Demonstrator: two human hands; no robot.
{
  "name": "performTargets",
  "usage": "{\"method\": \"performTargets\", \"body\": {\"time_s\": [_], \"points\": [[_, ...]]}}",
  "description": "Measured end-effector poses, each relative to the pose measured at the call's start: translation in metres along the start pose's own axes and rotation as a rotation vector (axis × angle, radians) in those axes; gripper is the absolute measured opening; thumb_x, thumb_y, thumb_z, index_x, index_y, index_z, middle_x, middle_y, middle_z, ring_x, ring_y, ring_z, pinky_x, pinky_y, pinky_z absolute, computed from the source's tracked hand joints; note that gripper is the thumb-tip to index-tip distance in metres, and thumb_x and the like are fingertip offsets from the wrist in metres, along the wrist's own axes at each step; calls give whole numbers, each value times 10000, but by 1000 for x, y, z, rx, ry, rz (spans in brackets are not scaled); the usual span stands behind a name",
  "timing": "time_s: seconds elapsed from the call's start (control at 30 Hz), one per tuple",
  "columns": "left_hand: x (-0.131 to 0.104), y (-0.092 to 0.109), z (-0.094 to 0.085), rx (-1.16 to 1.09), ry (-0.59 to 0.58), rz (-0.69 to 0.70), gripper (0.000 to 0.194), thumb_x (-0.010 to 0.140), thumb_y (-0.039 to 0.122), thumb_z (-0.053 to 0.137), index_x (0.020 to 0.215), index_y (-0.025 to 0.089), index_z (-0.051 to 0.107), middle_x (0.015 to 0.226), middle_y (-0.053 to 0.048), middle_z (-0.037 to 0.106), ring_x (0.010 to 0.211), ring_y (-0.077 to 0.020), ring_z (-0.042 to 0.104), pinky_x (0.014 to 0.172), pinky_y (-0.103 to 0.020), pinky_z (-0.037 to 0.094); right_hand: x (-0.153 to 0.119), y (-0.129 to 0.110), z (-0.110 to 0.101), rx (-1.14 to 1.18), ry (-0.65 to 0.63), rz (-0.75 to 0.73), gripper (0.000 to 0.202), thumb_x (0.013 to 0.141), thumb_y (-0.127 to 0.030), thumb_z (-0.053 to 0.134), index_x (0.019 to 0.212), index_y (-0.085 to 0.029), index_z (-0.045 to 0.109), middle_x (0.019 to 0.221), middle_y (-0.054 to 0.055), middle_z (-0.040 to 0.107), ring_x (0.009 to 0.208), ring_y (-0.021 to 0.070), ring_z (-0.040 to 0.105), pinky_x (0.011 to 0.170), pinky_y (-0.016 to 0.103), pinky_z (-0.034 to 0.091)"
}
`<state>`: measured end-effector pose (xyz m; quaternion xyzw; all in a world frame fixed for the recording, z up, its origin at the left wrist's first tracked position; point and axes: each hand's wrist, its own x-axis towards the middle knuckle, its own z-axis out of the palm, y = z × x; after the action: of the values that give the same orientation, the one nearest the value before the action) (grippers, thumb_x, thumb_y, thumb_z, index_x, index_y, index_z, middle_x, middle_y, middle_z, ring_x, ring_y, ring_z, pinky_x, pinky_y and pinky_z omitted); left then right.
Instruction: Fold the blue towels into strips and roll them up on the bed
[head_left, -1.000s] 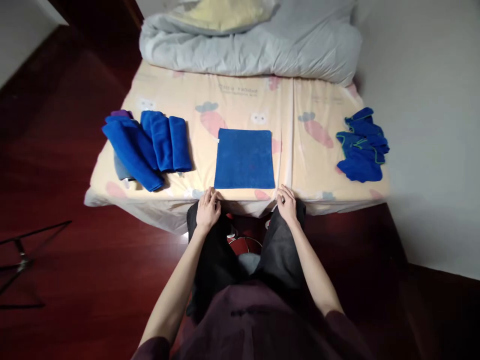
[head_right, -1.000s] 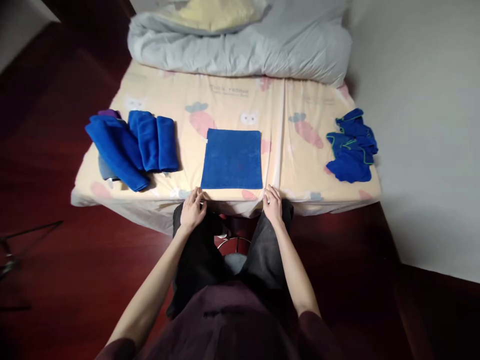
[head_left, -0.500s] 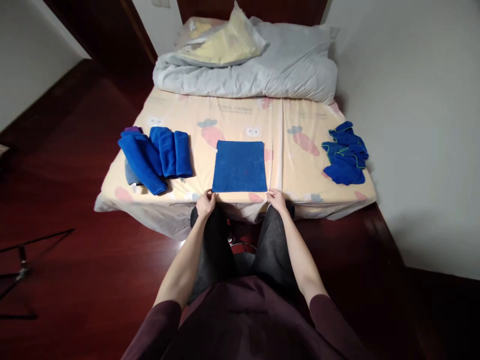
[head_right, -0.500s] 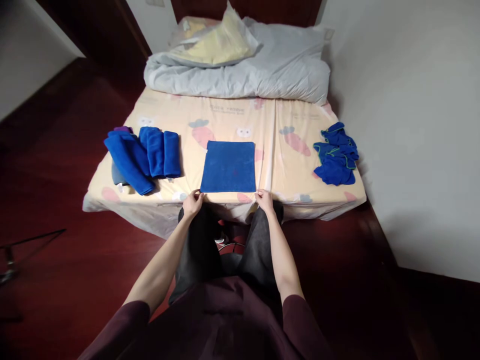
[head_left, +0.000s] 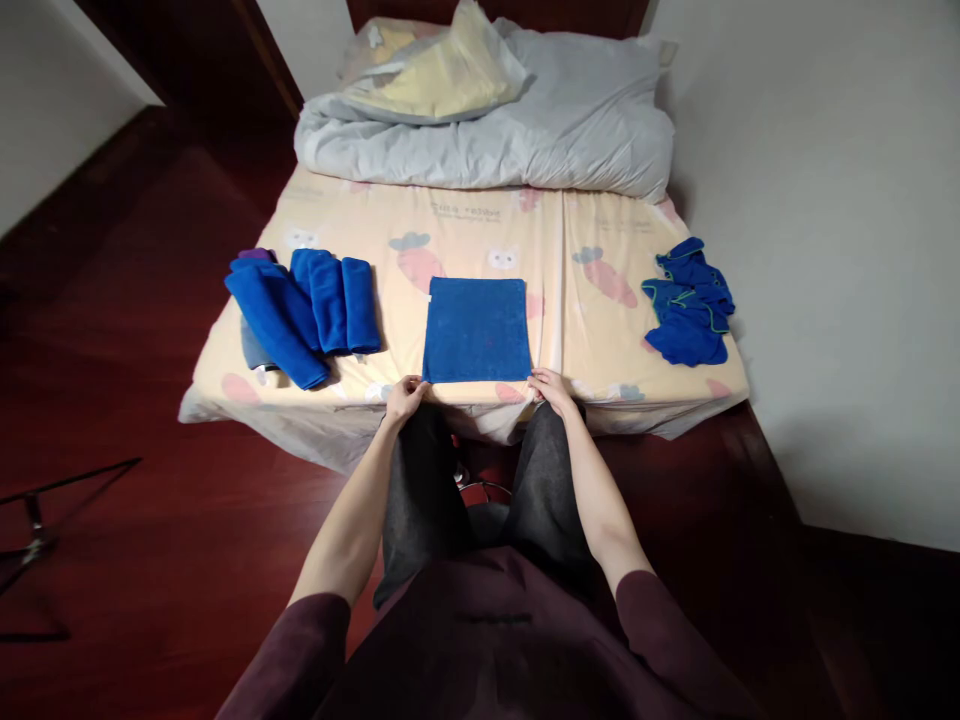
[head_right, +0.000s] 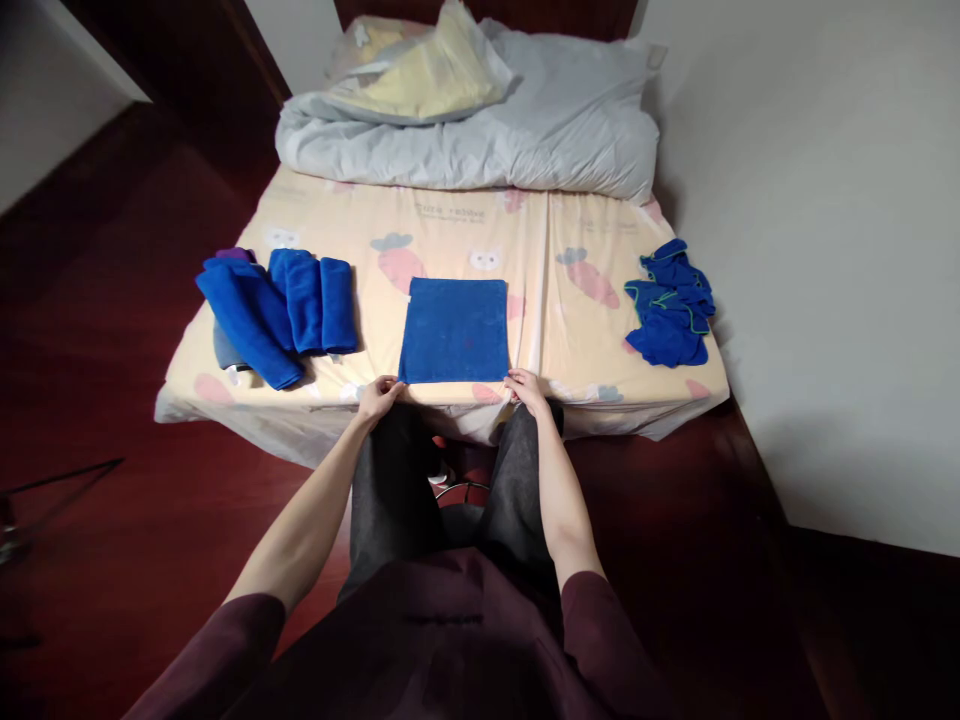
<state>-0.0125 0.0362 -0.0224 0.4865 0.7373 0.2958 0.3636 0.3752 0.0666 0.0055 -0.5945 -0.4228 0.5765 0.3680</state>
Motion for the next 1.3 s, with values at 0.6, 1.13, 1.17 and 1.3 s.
{"method": "performTargets", "body": {"time_s": [0.6,1.13,1.17,1.3], "points": [[-51,26,-10,317,-18,46,255,921,419,628,1076,221,671,1030,-95,771,1019,-284,727,876,-345,519,-29,-13,4,8,85,-32,338,889,-378,798,715,-183,583,590,13,659,464,114,629,469,197,531],[-66,24,-10,218,73,177,328,920,360,623,1224,236,628,1018,-64,748,985,-244,709,894,-337,528,-42,-5,4,-154,57,-329,379,714,-396,773,1022,-180,724,658,-31,636,576,154,595,595,274,511],[-64,22,-10,228,80,204,389,914,337,622,1289,236,613,1040,-68,738,1015,-247,698,911,-342,529,-40,-4,2,-186,51,-344,388,679,-347,787,1023,-174,735,647,-37,625,584,156,591,606,274,508],[-56,15,-8,299,79,309,421,908,265,571,1315,244,678,1148,-104,670,1136,-275,641,978,-369,530,-30,0,-2,-355,101,-427,306,642,-178,693,943,-167,751,727,-27,615,600,142,547,646,276,505]]}}
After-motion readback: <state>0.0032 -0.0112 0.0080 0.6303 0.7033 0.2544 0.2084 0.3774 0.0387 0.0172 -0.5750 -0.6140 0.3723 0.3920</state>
